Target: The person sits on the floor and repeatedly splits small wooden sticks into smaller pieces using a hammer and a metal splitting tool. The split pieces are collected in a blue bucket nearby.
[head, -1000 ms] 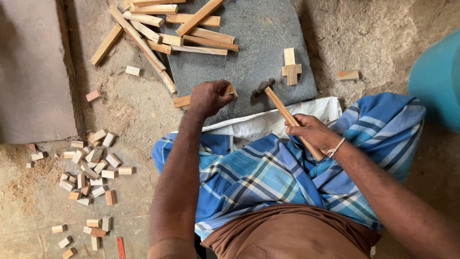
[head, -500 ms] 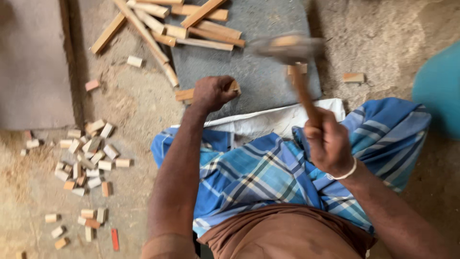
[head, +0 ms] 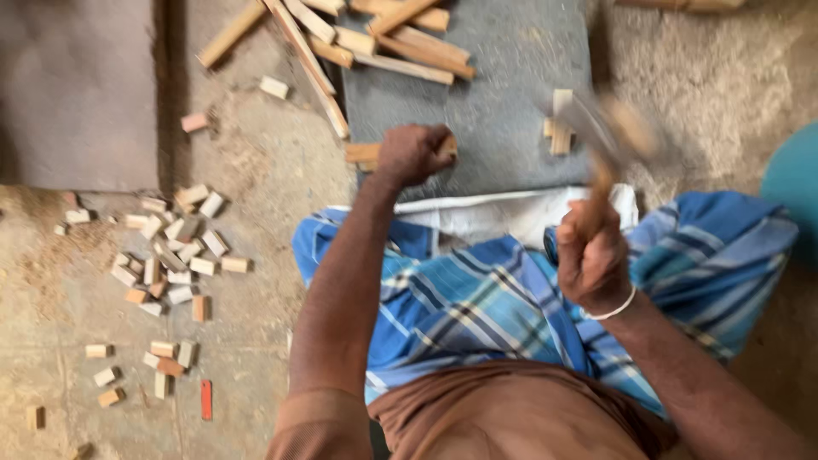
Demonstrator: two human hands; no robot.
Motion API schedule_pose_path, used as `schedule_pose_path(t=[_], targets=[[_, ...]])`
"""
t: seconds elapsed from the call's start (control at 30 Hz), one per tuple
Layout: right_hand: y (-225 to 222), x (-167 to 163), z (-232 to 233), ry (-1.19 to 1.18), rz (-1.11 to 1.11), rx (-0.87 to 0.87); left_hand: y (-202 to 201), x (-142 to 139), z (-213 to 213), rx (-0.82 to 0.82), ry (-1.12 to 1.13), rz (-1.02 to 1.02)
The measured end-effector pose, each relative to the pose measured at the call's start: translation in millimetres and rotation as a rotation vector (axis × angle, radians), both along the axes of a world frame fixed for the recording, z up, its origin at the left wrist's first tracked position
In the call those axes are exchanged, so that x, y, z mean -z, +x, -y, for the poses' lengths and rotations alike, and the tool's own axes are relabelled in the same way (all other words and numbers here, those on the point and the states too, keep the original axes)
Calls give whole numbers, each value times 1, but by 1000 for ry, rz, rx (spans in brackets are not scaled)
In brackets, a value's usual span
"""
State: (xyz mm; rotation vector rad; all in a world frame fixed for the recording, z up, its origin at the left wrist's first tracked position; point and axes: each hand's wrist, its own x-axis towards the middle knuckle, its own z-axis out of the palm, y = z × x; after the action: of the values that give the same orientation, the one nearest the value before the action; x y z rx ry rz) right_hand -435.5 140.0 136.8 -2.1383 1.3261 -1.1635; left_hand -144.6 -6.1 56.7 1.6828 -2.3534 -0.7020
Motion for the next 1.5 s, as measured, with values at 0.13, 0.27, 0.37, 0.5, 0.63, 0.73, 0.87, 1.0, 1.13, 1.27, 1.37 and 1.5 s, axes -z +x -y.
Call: schedule_pose_path(t=[0.13, 0.27, 0.37, 0.5, 0.63, 0.73, 0.87, 1.0, 1.13, 1.27, 1.37, 1.5], targets=[[6, 2, 6, 582, -580, 60, 0, 4, 4, 4, 149, 111], [1, 12, -7, 309, -310, 138, 7, 8, -10, 114, -66, 87], [-15, 25, -34, 418, -83, 121, 3, 19, -49, 264, -253, 82], [-26, 64, -55, 888, 211, 163, 3, 37, -82, 78, -187, -165], [-29, 94, -58, 876, 262, 20, -14, 49, -67, -405, -317, -223], [-29, 93, -51, 1279, 383, 167, -23, 50, -36, -674, -174, -6], [-28, 74, -43, 1346, 310, 194, -10, 36, -12, -360, 9, -67], [-26, 67, -41, 1324, 326, 166, 23, 19, -19, 141, -280, 44], [-26, 75, -41, 1292, 373, 140, 15, 3, -35, 163, -164, 73], [-27, 75, -42, 1263, 406, 136, -9, -9, -28, 197, -183, 53], [-24, 65, -44, 1191, 443, 145, -14, -12, -19, 120, -23, -8], [-8, 51, -50, 1127, 637, 169, -15, -8, -17, 22, 30, 0]])
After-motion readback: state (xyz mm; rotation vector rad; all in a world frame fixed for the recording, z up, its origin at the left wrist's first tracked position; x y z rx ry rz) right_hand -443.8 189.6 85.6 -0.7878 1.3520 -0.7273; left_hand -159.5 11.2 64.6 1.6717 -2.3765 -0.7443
